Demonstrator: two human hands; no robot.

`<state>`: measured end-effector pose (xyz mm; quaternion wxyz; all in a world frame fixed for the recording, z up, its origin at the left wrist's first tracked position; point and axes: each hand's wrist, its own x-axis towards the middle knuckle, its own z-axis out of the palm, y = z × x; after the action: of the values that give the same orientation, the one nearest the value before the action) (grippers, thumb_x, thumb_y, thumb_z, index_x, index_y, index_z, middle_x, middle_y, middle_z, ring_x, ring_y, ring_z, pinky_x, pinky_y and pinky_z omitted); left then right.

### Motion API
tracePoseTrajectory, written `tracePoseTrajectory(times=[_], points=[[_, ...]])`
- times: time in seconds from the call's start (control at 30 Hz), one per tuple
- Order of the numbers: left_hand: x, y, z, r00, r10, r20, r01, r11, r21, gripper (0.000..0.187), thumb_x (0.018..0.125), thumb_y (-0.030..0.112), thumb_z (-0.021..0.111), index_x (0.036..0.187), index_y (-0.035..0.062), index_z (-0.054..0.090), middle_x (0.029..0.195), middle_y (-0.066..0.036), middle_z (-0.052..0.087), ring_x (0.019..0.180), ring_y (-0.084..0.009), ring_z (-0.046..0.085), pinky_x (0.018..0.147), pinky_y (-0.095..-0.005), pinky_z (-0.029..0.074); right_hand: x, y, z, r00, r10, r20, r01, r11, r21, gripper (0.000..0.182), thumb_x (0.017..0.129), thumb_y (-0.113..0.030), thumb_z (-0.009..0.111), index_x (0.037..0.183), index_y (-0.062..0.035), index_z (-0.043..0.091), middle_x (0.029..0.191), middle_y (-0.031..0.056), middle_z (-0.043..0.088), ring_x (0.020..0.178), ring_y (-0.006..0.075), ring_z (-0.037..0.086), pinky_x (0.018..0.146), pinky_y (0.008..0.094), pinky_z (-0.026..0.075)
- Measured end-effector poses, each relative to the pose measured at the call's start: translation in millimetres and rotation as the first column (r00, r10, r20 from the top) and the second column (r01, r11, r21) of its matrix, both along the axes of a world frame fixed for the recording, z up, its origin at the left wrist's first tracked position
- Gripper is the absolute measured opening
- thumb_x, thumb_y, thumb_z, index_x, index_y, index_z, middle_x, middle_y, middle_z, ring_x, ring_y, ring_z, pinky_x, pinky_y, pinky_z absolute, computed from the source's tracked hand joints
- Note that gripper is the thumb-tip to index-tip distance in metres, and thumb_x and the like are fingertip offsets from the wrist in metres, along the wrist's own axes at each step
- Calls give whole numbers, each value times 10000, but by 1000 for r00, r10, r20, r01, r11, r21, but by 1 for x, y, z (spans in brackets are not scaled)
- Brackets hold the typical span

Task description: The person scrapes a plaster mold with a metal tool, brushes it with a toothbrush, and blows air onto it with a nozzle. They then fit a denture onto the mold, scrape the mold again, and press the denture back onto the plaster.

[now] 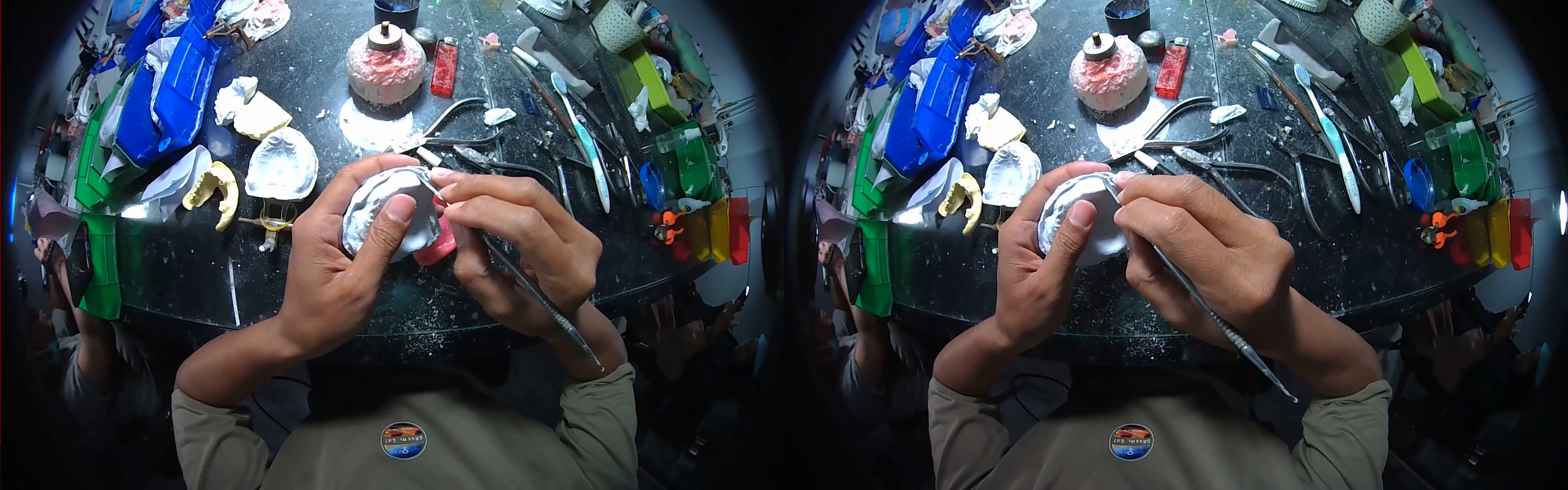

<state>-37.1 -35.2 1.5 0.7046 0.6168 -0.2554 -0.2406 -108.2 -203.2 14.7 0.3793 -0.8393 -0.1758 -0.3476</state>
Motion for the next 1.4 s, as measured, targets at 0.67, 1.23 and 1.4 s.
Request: tracePoseTrajectory(times=[0.67, 1.23, 1.4], points=[[17, 2, 8, 987, -144, -76, 126, 970, -207, 542, 941, 193, 282, 1410, -75, 238, 1338, -322, 433, 1230, -378, 495, 1072, -439, 376, -5, -150, -14, 413, -811, -414, 605, 584, -541, 223, 817, -171, 704, 954, -15, 624, 840, 183, 616, 782, 342, 604, 710, 397, 467], [32, 11, 9, 983, 35, 180, 13, 965, -261, 505, 1002, 209, 399, 1421, -29, 250, 1312, -256, 487, 1191, -263, 536, 1041, -382, 415, -30, -41, 23, 780, -473, -409, 388, 879, -276, 141, 909, -123, 578, 933, 0, 642, 748, 195, 633, 659, 335, 640, 573, 382, 470], [42, 10, 15, 988, 51, 143, -8, 957, -289, 517, 1010, 253, 403, 1410, -40, 256, 1267, -253, 526, 1168, -243, 558, 984, -383, 473, -39, -110, -1, 513, -793, -329, 623, 608, -493, 234, 877, -185, 640, 1036, -15, 618, 871, 188, 622, 832, 356, 610, 745, 423, 473]])
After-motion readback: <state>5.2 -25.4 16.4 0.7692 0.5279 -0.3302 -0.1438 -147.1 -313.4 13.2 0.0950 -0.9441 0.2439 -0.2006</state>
